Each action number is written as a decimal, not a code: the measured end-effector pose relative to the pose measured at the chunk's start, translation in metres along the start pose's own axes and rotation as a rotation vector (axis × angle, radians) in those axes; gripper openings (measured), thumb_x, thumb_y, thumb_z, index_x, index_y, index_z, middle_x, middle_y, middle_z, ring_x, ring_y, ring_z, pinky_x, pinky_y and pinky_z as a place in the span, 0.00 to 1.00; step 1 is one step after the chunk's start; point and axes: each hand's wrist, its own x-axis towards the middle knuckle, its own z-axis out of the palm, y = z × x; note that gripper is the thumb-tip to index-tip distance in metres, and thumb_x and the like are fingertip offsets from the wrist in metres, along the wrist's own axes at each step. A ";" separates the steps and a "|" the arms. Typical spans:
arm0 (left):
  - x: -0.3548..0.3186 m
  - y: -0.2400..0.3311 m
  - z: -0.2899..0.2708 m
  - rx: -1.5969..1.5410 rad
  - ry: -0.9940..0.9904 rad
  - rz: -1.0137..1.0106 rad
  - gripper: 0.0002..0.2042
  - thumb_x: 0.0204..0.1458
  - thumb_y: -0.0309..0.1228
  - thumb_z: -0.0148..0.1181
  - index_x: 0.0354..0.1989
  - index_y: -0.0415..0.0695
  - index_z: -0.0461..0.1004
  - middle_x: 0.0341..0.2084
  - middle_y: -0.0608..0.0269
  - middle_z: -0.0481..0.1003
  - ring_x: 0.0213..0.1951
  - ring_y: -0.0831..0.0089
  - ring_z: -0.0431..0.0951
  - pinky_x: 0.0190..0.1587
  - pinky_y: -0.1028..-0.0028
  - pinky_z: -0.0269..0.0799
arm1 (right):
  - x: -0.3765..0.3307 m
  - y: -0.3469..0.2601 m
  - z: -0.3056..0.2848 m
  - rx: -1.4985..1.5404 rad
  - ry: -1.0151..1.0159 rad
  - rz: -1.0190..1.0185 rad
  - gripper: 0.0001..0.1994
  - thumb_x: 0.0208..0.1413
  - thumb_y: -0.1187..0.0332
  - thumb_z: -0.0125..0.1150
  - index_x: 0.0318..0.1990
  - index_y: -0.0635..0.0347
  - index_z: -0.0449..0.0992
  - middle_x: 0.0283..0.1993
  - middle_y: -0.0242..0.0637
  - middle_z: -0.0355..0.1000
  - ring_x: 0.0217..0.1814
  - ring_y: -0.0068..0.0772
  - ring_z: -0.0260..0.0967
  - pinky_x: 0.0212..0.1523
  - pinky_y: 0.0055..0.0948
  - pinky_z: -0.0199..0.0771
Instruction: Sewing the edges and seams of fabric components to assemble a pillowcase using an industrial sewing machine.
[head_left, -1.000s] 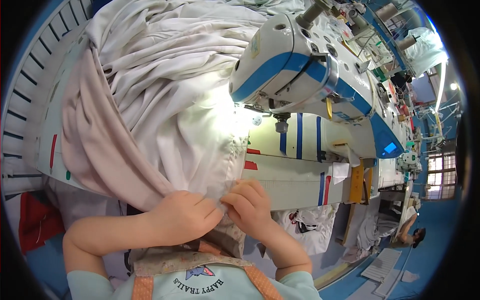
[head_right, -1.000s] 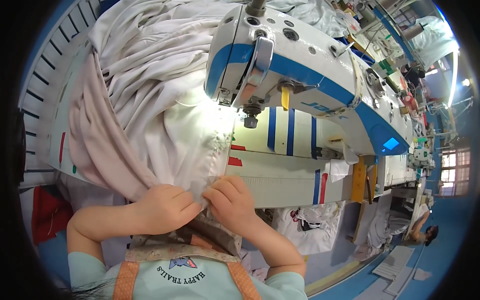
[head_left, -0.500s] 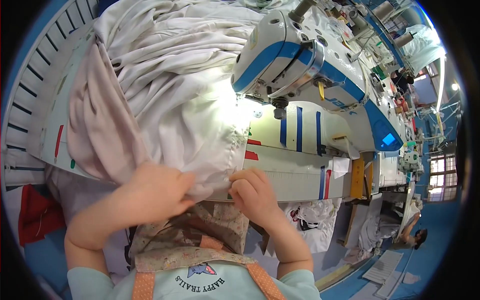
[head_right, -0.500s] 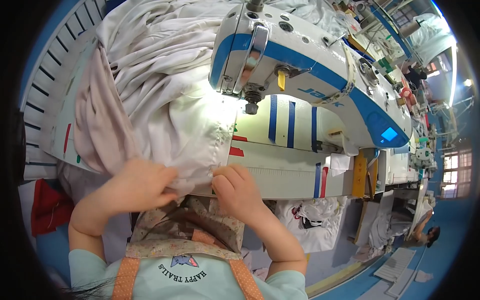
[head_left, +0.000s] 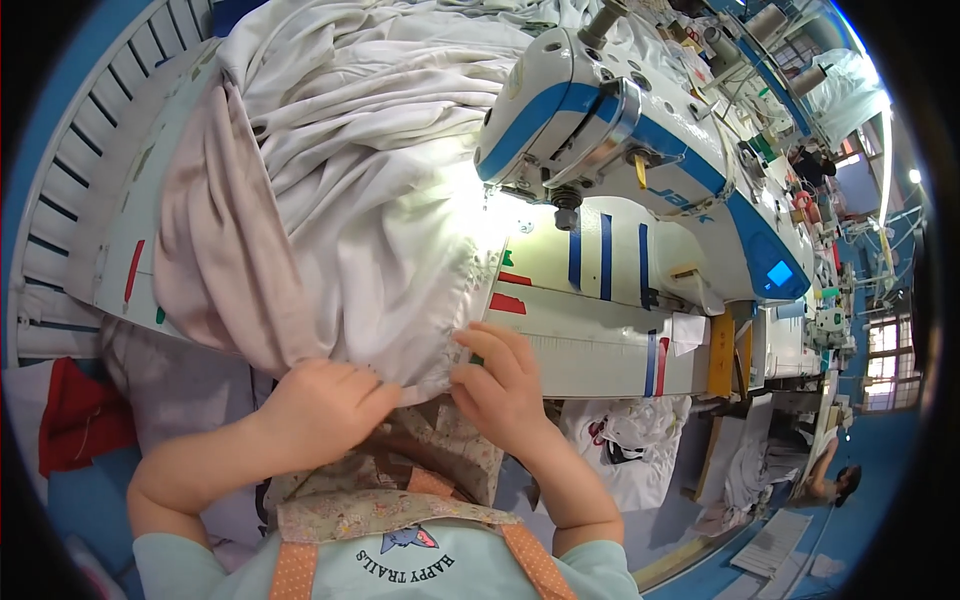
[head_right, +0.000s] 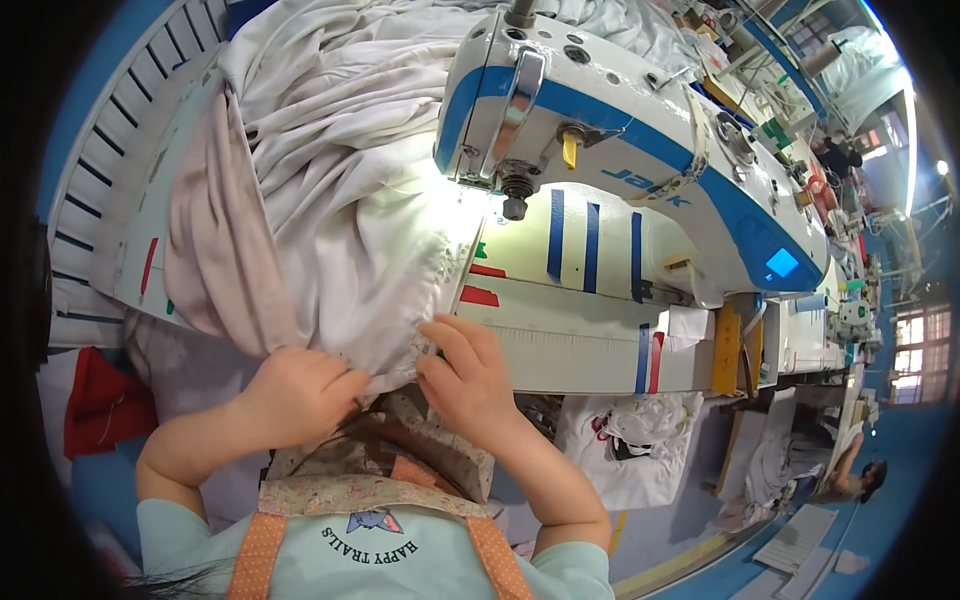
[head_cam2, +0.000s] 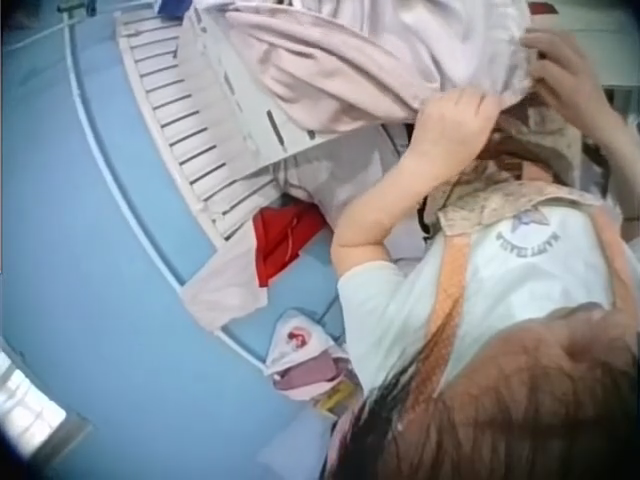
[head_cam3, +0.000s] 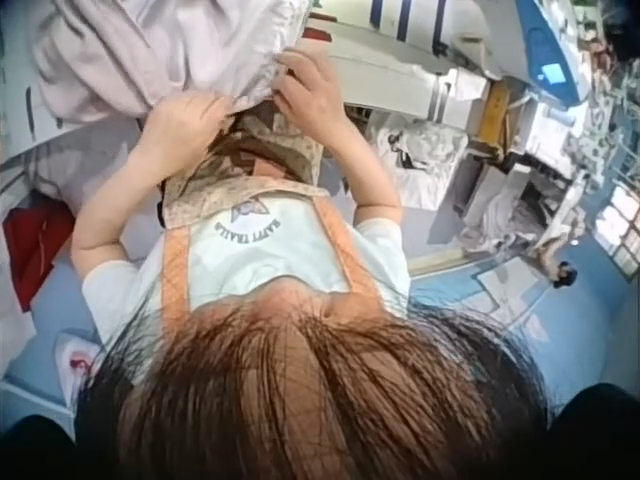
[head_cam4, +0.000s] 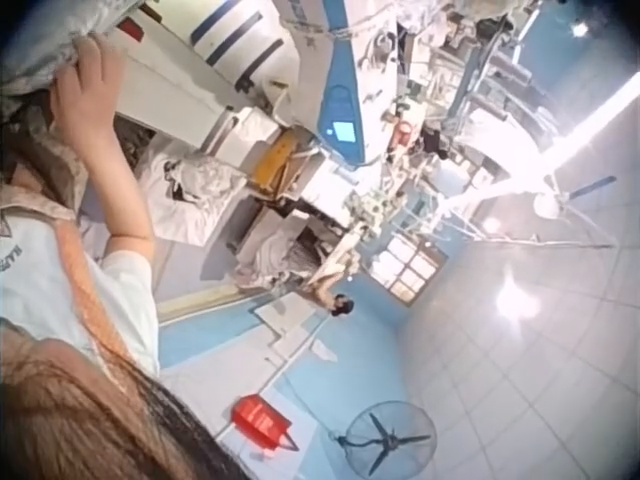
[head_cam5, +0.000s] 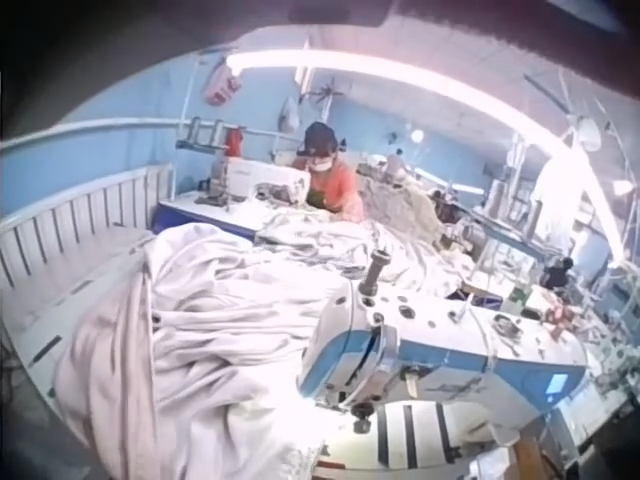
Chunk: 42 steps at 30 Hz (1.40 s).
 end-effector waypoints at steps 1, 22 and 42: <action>0.000 0.002 0.000 0.052 0.071 -0.020 0.09 0.39 0.32 0.54 0.30 0.45 0.71 0.18 0.68 0.65 0.20 0.72 0.70 0.20 0.74 0.64 | 0.000 0.000 0.002 0.011 0.021 -0.018 0.13 0.31 0.78 0.63 0.29 0.56 0.71 0.35 0.35 0.69 0.41 0.41 0.66 0.42 0.37 0.69; 0.080 -0.053 0.013 -0.092 -0.038 0.174 0.16 0.38 0.30 0.59 0.38 0.41 0.70 0.35 0.63 0.70 0.37 0.65 0.71 0.40 0.70 0.70 | -0.010 0.009 -0.010 0.113 -0.017 -0.005 0.10 0.33 0.80 0.59 0.28 0.61 0.73 0.34 0.38 0.76 0.39 0.42 0.75 0.39 0.35 0.77; 0.123 -0.105 0.024 0.003 0.166 0.252 0.17 0.40 0.37 0.60 0.43 0.60 0.75 0.41 0.69 0.68 0.40 0.68 0.68 0.44 0.67 0.63 | 0.031 0.046 -0.010 0.131 -0.150 0.063 0.13 0.39 0.81 0.59 0.35 0.60 0.75 0.36 0.37 0.76 0.40 0.39 0.76 0.40 0.32 0.77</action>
